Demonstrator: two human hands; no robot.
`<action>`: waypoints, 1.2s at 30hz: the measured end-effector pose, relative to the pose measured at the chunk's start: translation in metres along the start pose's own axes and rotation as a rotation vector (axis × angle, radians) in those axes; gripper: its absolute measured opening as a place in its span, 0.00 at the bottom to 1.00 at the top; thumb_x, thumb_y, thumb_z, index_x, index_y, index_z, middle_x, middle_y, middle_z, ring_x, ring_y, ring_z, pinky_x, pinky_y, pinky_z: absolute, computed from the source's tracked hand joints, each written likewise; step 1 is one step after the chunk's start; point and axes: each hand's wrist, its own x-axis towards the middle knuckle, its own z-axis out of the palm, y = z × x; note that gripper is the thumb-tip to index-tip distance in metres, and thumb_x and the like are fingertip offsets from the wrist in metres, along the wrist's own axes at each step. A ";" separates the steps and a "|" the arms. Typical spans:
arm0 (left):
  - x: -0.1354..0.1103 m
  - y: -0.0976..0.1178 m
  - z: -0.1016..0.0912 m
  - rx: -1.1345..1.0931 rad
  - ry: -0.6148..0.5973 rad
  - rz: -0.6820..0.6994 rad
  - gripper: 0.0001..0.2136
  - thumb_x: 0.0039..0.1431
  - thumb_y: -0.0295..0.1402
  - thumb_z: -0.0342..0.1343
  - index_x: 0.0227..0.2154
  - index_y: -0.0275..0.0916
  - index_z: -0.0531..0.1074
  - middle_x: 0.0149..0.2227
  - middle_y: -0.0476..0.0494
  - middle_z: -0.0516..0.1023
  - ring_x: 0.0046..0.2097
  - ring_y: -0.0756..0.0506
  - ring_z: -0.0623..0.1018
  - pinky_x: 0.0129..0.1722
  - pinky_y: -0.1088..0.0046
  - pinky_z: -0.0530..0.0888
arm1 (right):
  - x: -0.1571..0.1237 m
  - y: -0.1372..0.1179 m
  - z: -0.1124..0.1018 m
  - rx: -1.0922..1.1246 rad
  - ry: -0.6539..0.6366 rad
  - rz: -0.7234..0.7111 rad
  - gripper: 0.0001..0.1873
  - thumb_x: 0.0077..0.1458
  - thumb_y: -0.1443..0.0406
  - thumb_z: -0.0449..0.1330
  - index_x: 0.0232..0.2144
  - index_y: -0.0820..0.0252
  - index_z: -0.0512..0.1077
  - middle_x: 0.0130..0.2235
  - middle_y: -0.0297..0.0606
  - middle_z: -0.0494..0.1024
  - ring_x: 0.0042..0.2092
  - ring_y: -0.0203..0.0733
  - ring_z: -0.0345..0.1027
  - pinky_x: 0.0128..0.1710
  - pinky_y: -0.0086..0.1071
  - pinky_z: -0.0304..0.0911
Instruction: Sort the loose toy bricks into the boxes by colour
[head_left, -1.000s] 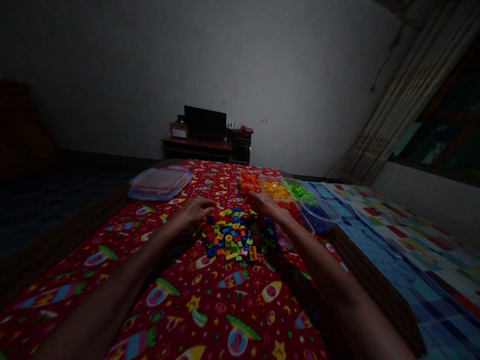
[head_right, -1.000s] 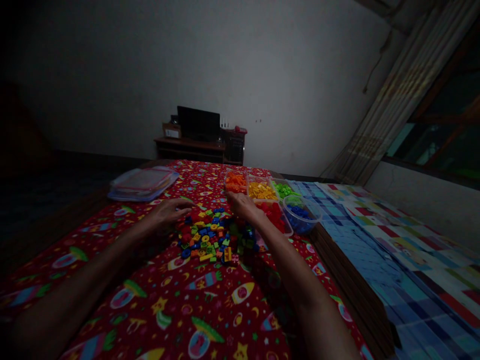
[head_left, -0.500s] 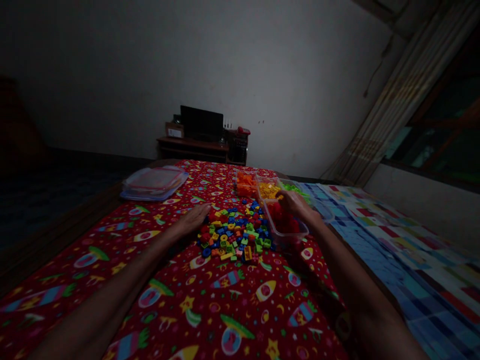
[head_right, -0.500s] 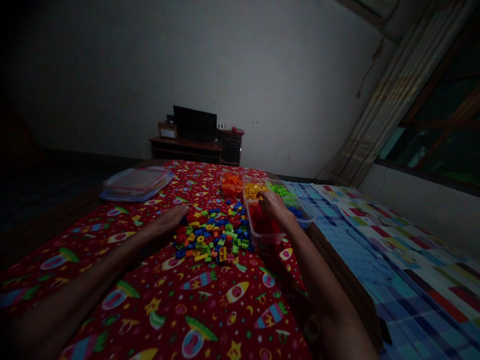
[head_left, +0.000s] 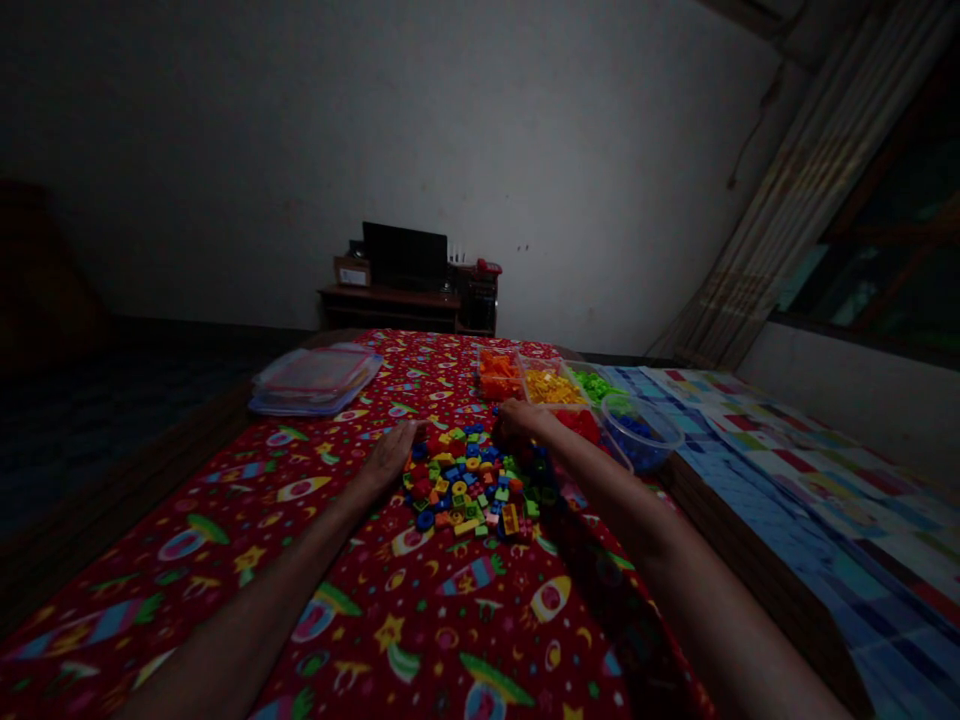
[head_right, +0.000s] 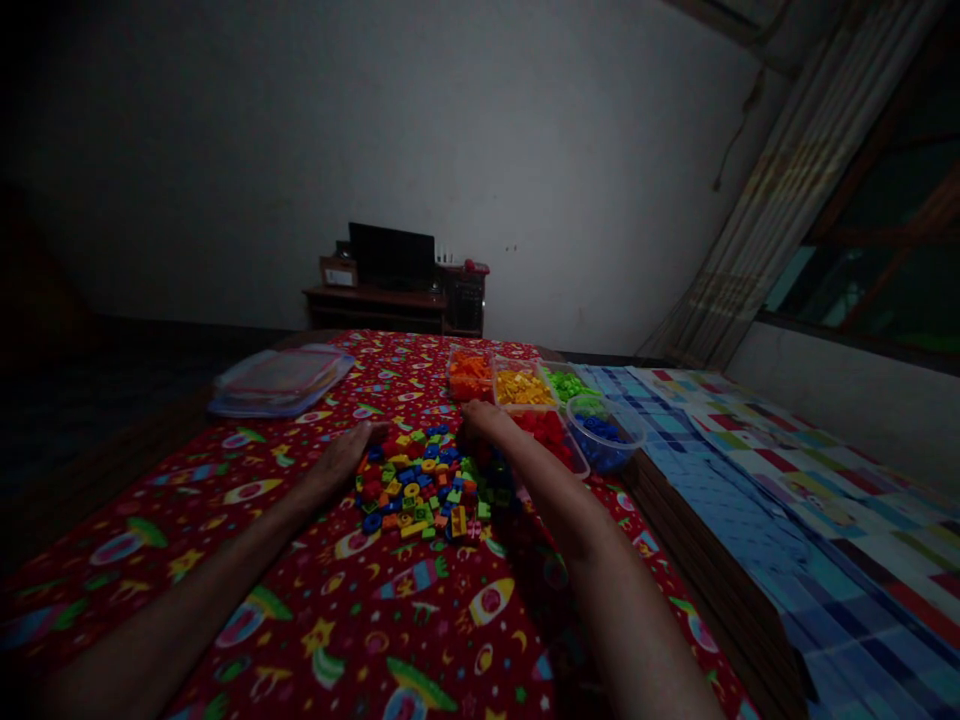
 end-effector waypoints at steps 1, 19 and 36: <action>0.000 0.001 0.000 0.004 -0.003 0.007 0.29 0.61 0.50 0.33 0.46 0.35 0.71 0.51 0.36 0.75 0.53 0.40 0.73 0.51 0.61 0.70 | 0.000 0.000 0.001 0.010 0.011 0.011 0.18 0.49 0.69 0.59 0.45 0.66 0.71 0.45 0.50 0.74 0.43 0.45 0.70 0.38 0.29 0.63; 0.002 0.002 -0.001 0.103 -0.029 0.034 0.29 0.60 0.49 0.32 0.44 0.34 0.73 0.46 0.37 0.77 0.48 0.40 0.76 0.50 0.62 0.71 | -0.066 0.025 -0.049 0.746 0.400 -0.039 0.18 0.54 0.59 0.50 0.23 0.66 0.71 0.22 0.33 0.69 0.24 0.30 0.59 0.24 0.24 0.53; 0.000 0.004 -0.001 0.140 -0.017 0.024 0.28 0.60 0.48 0.33 0.43 0.35 0.72 0.46 0.37 0.77 0.49 0.40 0.75 0.51 0.61 0.70 | -0.131 0.134 -0.056 -0.047 0.283 0.522 0.15 0.52 0.67 0.52 0.36 0.63 0.77 0.36 0.49 0.78 0.34 0.40 0.70 0.28 0.27 0.53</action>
